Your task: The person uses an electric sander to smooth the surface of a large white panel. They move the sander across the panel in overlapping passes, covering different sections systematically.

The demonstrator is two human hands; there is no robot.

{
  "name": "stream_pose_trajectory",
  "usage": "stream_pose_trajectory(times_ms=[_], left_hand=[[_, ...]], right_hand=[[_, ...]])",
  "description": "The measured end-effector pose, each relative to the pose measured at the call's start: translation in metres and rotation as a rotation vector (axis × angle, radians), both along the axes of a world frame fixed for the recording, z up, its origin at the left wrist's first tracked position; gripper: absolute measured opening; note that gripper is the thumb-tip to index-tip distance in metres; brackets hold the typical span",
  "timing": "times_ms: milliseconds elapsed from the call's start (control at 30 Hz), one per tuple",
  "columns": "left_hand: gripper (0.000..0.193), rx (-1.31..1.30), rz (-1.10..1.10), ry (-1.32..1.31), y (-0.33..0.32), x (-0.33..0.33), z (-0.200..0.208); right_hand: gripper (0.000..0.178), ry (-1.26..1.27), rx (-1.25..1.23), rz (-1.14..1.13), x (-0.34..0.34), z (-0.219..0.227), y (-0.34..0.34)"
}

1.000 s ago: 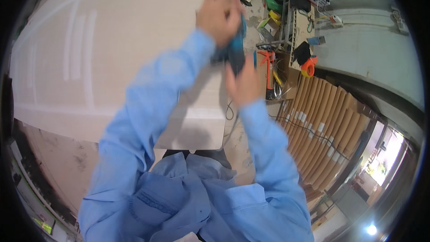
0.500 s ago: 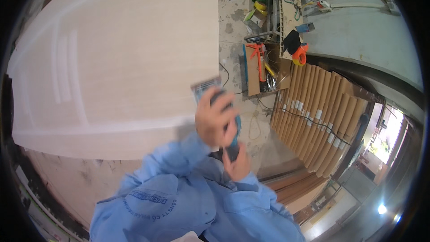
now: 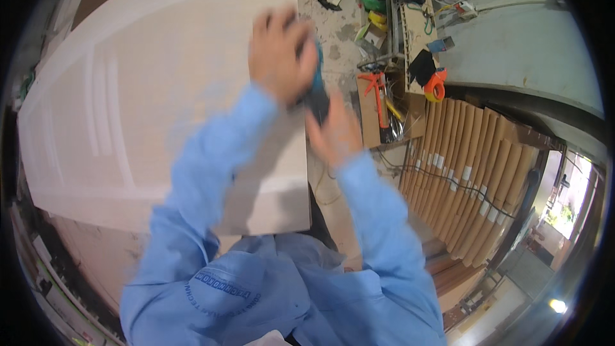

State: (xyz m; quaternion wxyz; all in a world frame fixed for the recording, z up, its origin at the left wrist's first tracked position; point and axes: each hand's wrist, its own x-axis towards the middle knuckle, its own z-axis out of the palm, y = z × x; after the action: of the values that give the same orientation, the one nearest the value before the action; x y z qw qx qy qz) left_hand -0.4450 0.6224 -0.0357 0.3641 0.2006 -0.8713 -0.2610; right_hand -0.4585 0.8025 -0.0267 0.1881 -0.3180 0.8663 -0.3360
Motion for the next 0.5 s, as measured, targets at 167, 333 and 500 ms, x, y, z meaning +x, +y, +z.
stream_pose_trajectory(times_ms=[167,333,500], left_hand=[[0.032,0.235,-0.132,0.033,0.067,0.065,0.005],[0.028,0.076,-0.040,0.139,-0.030,-0.062,-0.019],[0.031,-0.095,-0.074,0.084,-0.161,-0.176,-0.020]], right_hand=[[0.048,-0.041,0.225,-0.046,0.075,0.023,0.081],[0.045,0.157,-0.052,-0.009,-0.052,0.000,-0.028],[0.047,0.205,0.023,0.046,-0.185,-0.012,-0.151]])
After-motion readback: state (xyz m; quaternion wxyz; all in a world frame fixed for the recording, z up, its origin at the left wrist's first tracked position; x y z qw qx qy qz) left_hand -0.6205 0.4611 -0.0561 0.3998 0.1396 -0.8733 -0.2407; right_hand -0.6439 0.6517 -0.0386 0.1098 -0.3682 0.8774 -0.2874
